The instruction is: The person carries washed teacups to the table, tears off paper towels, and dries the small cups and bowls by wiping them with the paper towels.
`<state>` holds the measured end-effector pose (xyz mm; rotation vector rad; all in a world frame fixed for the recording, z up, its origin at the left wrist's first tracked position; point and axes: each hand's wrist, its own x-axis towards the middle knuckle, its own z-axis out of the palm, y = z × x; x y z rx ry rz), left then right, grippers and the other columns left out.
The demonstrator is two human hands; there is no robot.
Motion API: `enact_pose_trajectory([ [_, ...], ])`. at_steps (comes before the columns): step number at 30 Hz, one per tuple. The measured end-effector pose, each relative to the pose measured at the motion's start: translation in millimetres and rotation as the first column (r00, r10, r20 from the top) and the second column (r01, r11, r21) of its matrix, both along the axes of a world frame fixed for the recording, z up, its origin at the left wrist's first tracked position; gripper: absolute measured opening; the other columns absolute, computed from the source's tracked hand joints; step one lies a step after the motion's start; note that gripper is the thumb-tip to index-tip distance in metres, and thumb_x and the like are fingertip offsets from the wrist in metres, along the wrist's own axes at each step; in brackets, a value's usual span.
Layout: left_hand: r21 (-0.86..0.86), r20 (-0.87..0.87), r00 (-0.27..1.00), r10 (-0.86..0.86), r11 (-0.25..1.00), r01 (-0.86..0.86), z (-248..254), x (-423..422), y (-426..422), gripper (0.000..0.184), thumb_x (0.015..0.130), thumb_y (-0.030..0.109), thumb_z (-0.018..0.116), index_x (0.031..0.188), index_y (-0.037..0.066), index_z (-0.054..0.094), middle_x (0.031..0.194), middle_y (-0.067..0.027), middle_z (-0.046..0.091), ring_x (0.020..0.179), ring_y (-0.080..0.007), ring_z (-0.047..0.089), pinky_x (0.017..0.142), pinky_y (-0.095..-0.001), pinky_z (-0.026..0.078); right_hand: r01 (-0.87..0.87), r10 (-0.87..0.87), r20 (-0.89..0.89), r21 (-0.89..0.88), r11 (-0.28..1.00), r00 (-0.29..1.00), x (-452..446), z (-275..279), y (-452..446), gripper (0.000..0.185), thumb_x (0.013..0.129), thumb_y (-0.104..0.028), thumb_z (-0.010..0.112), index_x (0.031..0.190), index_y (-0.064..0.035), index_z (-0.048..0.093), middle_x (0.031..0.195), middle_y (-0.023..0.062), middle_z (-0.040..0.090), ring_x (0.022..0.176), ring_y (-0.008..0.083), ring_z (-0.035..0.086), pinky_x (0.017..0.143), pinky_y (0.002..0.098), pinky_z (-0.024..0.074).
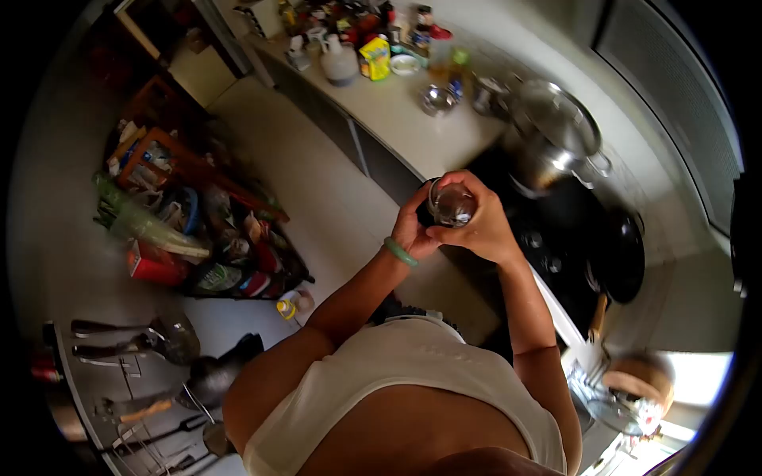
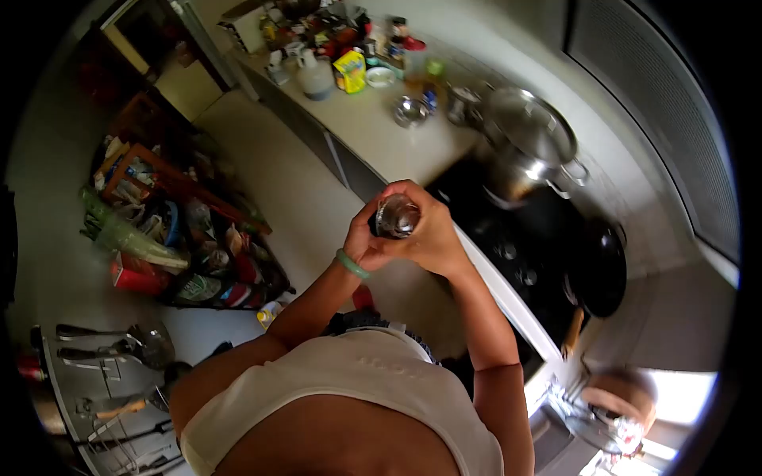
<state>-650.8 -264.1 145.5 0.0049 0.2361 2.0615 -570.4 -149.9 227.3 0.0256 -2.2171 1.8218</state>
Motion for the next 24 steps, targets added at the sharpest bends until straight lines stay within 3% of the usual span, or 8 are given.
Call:
enact_pose_trajectory([
  [3, -0.020, -0.118, 0.985, 0.122, 0.992, -0.125, -2.6, -85.7, -36.9, 0.037, 0.093, 0.034, 0.054, 0.116, 0.005, 0.053, 0.113, -0.0092, 0.059, 0.104, -0.0226, 0.059, 0.090, -0.0382, 0.052, -0.121, 0.121, -0.007, -0.033, 0.992, 0.993, -99.8, -2.1, -28.0, 0.056, 0.056, -0.003, 0.081, 0.106, -0.0054, 0.054, 0.096, 0.0013, 0.058, 0.090, 0.0097, 0.055, 0.084, 0.0244, 0.0445],
  [5, 0.043, -0.074, 0.991, 0.115, 0.993, -0.112, -10.0, -137.9, -63.6, 0.037, 0.093, 0.036, 0.052, 0.117, 0.007, 0.054, 0.113, -0.0091, 0.060, 0.103, -0.0227, 0.060, 0.086, -0.0393, 0.053, -0.193, 0.193, 0.009, -0.035, 0.981, 0.981, -160.2, -6.7, -47.6, 0.056, 0.057, -0.003, 0.081, 0.106, -0.0054, 0.054, 0.096, 0.0011, 0.058, 0.090, 0.0097, 0.055, 0.083, 0.0245, 0.0449],
  [11, -0.089, -0.071, 0.951, 0.300, 0.948, -0.306, -17.7, -268.5, -116.4, 0.038, 0.094, 0.040, 0.048, 0.121, 0.013, 0.054, 0.117, -0.0056, 0.060, 0.107, -0.0217, 0.058, 0.085, -0.0413, 0.052, -0.323, 0.323, 0.027, -0.011, 0.946, 0.946, -313.5, -10.2, -93.0, 0.056, 0.058, -0.007, 0.082, 0.107, -0.0064, 0.054, 0.095, 0.0007, 0.057, 0.089, 0.0090, 0.054, 0.081, 0.0249, 0.0456],
  [13, -0.038, -0.029, 0.949, 0.315, 0.948, -0.315, -35.9, -310.9, -124.1, 0.038, 0.094, 0.038, 0.047, 0.123, 0.013, 0.053, 0.118, -0.0061, 0.059, 0.108, -0.0224, 0.058, 0.087, -0.0421, 0.052, -0.361, 0.361, 0.046, -0.022, 0.932, 0.931, -359.0, -16.0, -101.7, 0.053, 0.057, -0.015, 0.079, 0.104, -0.0061, 0.055, 0.088, 0.0037, 0.060, 0.080, 0.0125, 0.057, 0.074, 0.0274, 0.0479],
  [16, 0.091, -0.005, 0.927, 0.375, 0.923, -0.373, -42.3, -374.3, -129.9, 0.038, 0.095, 0.039, 0.045, 0.123, 0.014, 0.052, 0.119, -0.0055, 0.059, 0.109, -0.0227, 0.057, 0.087, -0.0422, 0.051, -0.395, 0.395, -0.007, 0.031, 0.918, 0.919, -433.3, -32.8, -110.0, 0.054, 0.057, -0.018, 0.080, 0.104, -0.0064, 0.056, 0.088, 0.0042, 0.059, 0.080, 0.0131, 0.057, 0.075, 0.0275, 0.0477],
  [20, -0.053, -0.021, 0.874, 0.485, 0.873, -0.485, -33.9, -447.8, -145.9, 0.040, 0.096, 0.041, 0.041, 0.124, 0.015, 0.052, 0.120, -0.0051, 0.059, 0.109, -0.0226, 0.058, 0.084, -0.0433, 0.053, -0.509, 0.509, -0.029, -0.021, 0.860, 0.860, -533.4, -36.2, -122.0, 0.055, 0.056, -0.020, 0.081, 0.104, -0.0068, 0.056, 0.088, 0.0046, 0.060, 0.081, 0.0134, 0.057, 0.076, 0.0279, 0.0474],
  [22, -0.106, -0.004, 0.848, 0.530, 0.843, -0.527, -34.2, -485.3, -161.0, 0.040, 0.096, 0.042, 0.040, 0.124, 0.015, 0.052, 0.120, -0.0052, 0.058, 0.108, -0.0228, 0.058, 0.083, -0.0438, 0.053, -0.585, 0.585, -0.019, 0.012, 0.811, 0.811, -582.3, -37.1, -132.9, 0.057, 0.059, -0.011, 0.083, 0.107, -0.0062, 0.054, 0.095, 0.0000, 0.057, 0.088, 0.0072, 0.052, 0.078, 0.0226, 0.0444],
  [24, 0.050, -0.019, 0.854, 0.520, 0.853, -0.519, -36.7, -533.2, -177.6, 0.044, 0.095, 0.042, 0.045, 0.130, 0.015, 0.044, 0.127, -0.0077, 0.053, 0.116, -0.0258, 0.053, 0.089, -0.0453, 0.051, -0.624, 0.623, 0.028, 0.016, 0.781, 0.781, -631.6, -25.4, -146.1, 0.057, 0.059, -0.011, 0.084, 0.107, -0.0061, 0.054, 0.096, 0.0001, 0.057, 0.087, 0.0068, 0.052, 0.077, 0.0221, 0.0441],
])
